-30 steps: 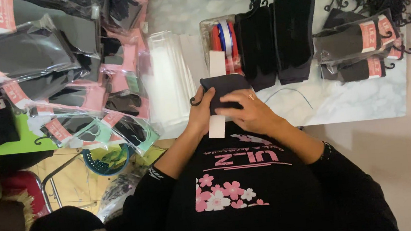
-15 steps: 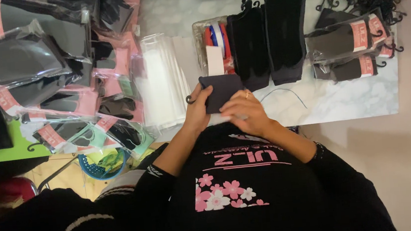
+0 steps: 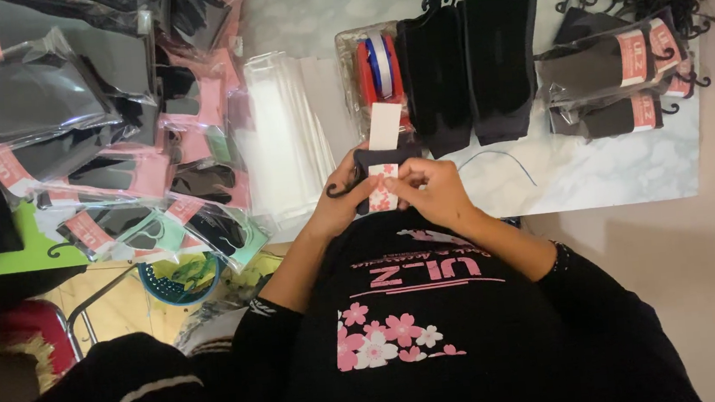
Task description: The person is manually packaging black garments into clear plastic sleeves at a workspace.
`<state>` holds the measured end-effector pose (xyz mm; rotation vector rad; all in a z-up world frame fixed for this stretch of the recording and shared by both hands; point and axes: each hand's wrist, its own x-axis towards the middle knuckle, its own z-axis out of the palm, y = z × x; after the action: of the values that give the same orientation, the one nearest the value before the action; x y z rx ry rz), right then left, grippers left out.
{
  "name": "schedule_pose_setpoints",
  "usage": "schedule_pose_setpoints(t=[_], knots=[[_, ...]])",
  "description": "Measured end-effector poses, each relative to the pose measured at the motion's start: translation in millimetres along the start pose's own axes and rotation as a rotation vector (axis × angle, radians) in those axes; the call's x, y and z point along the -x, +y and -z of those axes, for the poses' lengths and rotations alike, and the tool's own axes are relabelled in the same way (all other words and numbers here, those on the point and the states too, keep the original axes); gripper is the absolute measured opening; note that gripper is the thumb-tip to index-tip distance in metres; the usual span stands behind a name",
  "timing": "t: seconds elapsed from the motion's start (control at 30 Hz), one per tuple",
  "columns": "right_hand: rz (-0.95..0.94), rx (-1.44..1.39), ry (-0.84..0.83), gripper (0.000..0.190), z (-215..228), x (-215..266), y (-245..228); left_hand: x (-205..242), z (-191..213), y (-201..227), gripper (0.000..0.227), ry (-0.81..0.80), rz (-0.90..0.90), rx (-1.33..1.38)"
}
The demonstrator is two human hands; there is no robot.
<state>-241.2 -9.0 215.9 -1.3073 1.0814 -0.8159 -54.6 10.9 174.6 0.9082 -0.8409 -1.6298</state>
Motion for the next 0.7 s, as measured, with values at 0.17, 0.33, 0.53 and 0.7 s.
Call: schedule_pose_setpoints(t=[0.17, 0.33, 0.53, 0.7], knots=[[0.059, -0.036, 0.201, 0.015, 15.6, -44.5, 34.2, 9.3, -2.1, 1.8, 0.062, -0.024, 0.03, -0.051], [0.338, 0.17, 0.192, 0.005, 13.6, -36.4, -2.0, 10.2, 5.1, -26.3, 0.036, 0.194, 0.123, -0.226], [0.951, 0.654, 0.142, 0.017, -7.2, -21.6, 12.5, 8.9, -2.8, -13.9, 0.01, 0.351, 0.029, -0.151], [0.817, 0.546, -0.021, 0.027, 1.3, -19.8, 48.5, 16.0, 29.6, -57.1, 0.024, 0.328, 0.096, 0.07]])
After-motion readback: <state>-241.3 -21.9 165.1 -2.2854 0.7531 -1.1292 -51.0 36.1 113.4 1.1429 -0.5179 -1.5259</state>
